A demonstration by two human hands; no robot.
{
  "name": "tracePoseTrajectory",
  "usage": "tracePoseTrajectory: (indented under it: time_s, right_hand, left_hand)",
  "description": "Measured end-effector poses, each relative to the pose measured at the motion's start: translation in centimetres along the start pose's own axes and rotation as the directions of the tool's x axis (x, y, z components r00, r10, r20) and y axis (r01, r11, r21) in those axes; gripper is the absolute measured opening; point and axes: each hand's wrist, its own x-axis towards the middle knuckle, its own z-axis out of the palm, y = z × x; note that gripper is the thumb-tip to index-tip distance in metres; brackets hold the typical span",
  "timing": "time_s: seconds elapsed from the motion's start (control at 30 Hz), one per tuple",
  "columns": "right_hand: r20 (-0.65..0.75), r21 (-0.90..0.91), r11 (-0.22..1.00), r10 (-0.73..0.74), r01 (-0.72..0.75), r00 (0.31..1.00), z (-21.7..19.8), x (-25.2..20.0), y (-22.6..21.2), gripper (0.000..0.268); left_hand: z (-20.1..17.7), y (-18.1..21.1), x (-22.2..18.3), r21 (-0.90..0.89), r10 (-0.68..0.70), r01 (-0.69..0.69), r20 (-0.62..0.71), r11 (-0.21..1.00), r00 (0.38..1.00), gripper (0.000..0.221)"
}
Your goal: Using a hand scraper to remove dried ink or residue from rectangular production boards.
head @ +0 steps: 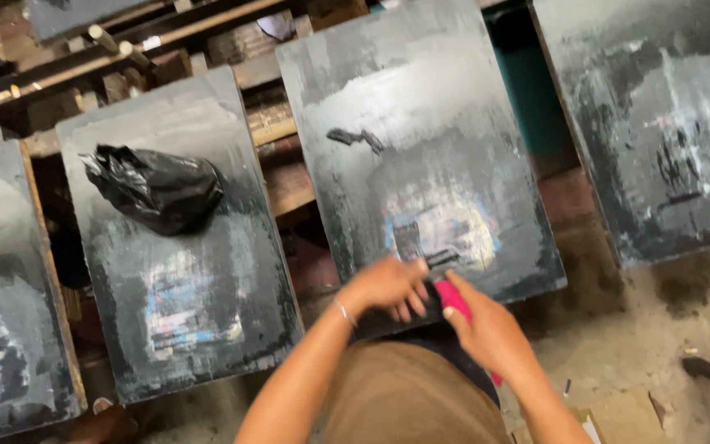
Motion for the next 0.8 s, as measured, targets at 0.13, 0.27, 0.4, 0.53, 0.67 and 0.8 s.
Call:
tracePoseTrajectory:
  time_s: [0.13, 0.27, 0.4, 0.53, 0.67, 0.8]
  right_hand:
    - [0.164, -0.192, 0.965, 0.21, -0.177, 0.964, 1.9, -3.6, -4.0, 0.065]
    - [0.141, -0.306, 0.944, 0.172, -0.123, 0.975, 5.8, -4.7, -3.3, 0.065]
    - [0.14, -0.505, 0.863, 0.121, -0.035, 0.983, 6.9, -4.6, -4.9, 0.065]
    - [0.234, -0.464, 0.868, 0.311, -0.176, 0.921, 4.9, -3.3, -9.0, 0.061]
    - [0.245, -0.49, 0.87, 0.198, -0.055, 0.949, 5.7, -1.8, -8.0, 0.063]
    - [0.172, -0.476, 0.879, 0.131, -0.034, 0.976, 5.4, -0.4, -8.6, 0.067]
  left_hand:
    - [9.7, -5.2, -3.0, -0.522, -0.073, 0.111, 0.092, 0.845, 0.993, 0.041]
    - [13.3, -7.3, -3.7, -0.889, -0.146, 0.048, -0.022, 0.455, 0.989, 0.032]
    - [13.3, -7.2, -3.6, -0.932, -0.307, -0.115, -0.227, 0.343, 0.924, 0.028]
    - [12.3, -7.6, -1.5, -0.816, -0.418, -0.065, -0.361, 0.574, 0.834, 0.034]
    - [11.9, -9.1, 1.1, -0.825, -0.451, -0.054, -0.361, 0.563, 0.816, 0.037]
    - [12.8, -12.7, 6.4, -0.735, -0.471, -0.008, -0.442, 0.678, 0.764, 0.022]
